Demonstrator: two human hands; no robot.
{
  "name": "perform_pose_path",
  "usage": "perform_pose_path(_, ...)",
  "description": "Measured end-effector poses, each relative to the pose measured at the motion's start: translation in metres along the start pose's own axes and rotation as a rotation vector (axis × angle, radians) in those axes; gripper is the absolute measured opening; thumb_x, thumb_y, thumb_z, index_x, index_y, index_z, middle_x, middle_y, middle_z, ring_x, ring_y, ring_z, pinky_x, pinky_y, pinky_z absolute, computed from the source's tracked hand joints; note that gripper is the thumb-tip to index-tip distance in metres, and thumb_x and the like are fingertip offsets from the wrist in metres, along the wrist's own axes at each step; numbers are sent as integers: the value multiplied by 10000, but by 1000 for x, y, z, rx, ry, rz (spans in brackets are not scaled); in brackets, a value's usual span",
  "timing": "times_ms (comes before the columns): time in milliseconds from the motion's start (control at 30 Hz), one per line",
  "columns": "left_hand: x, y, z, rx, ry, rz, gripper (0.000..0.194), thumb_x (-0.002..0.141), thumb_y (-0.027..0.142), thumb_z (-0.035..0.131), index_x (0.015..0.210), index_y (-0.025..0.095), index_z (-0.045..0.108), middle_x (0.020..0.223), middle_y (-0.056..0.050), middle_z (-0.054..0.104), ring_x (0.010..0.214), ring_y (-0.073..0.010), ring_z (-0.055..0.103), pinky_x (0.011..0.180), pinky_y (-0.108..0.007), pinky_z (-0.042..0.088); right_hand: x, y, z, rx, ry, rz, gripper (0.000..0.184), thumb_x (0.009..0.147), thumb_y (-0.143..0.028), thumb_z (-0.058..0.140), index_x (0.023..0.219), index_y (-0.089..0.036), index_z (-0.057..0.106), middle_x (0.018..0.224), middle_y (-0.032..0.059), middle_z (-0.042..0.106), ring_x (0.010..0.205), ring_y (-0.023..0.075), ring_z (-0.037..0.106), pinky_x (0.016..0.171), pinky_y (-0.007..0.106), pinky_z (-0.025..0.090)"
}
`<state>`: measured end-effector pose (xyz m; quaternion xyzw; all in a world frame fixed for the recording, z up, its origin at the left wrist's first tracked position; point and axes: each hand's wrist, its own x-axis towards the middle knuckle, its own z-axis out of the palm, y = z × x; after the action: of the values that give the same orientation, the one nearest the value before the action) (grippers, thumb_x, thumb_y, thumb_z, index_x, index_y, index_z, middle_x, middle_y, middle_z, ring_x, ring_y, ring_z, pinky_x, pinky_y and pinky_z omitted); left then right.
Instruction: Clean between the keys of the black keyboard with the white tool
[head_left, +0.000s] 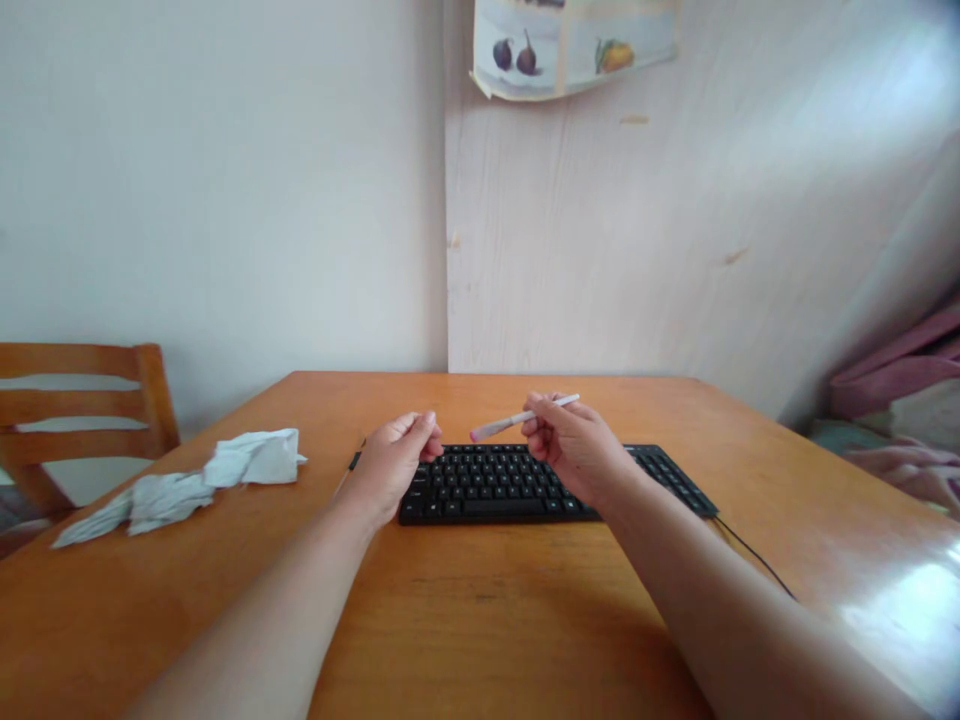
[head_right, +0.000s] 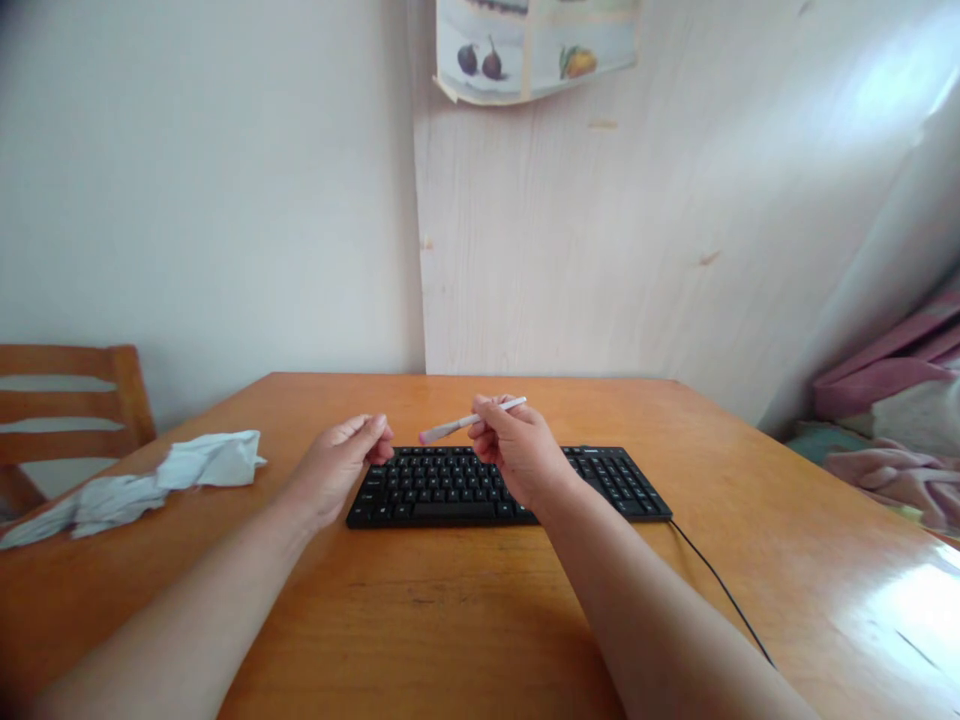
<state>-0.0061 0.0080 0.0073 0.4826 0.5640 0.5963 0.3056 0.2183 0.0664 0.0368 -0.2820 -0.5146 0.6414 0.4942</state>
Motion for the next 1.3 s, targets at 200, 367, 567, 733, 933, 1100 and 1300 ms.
perform_pose_path(200,12,-17,-7,-13,165,-54,459,742,648,666,769,190,648,695,-16,654,672,-162,584,676,-287,445,-9,20,22,-141,-94,25,357,747,-461,773,817,-196,543,634,-20,623,492,94,517,454,224,345)
perform_pose_path(367,17,-25,-9,-32,210,-76,450,771,637,632,678,198,602,670,-20,645,645,-157,586,655,-290,454,-15,31,32,-165,-181,55,335,712,-401,810,819,-190,573,615,-42,584,522,98,521,490,234,371)
perform_pose_path(567,18,-29,-9,-42,217,-96,484,762,656,629,596,204,584,651,-52,671,606,-168,595,638,-306,458,-19,42,42,-209,-271,55,348,770,-466,782,873,-180,614,682,-21,620,608,113,573,579,248,432)
perform_pose_path(733,20,-32,-8,-49,207,-106,476,786,630,610,587,198,607,635,-52,666,573,-153,575,623,-300,447,-18,49,45,-259,-301,57,353,788,-479,770,896,-176,623,681,-17,624,629,119,573,599,250,443)
perform_pose_path(933,22,-38,-7,-55,198,-110,463,808,604,587,594,194,603,634,-43,661,557,-137,556,616,-285,437,-18,53,47,-275,-305,70,384,762,-502,783,874,-178,611,696,-16,616,640,121,572,605,257,453)
perform_pose_path(1100,22,-40,-7,-46,183,-106,466,796,614,596,595,193,609,630,-42,664,581,-149,580,629,-289,448,-17,48,45,-318,-301,93,380,755,-501,778,860,-178,607,686,-13,611,629,123,574,588,258,450)
perform_pose_path(1300,24,-40,-8,-33,165,-114,477,781,630,605,590,193,608,646,-53,671,598,-158,587,630,-290,454,-13,40,35,-378,-296,86,257,810,-408,708,858,-184,592,672,-37,583,530,83,510,504,224,383)
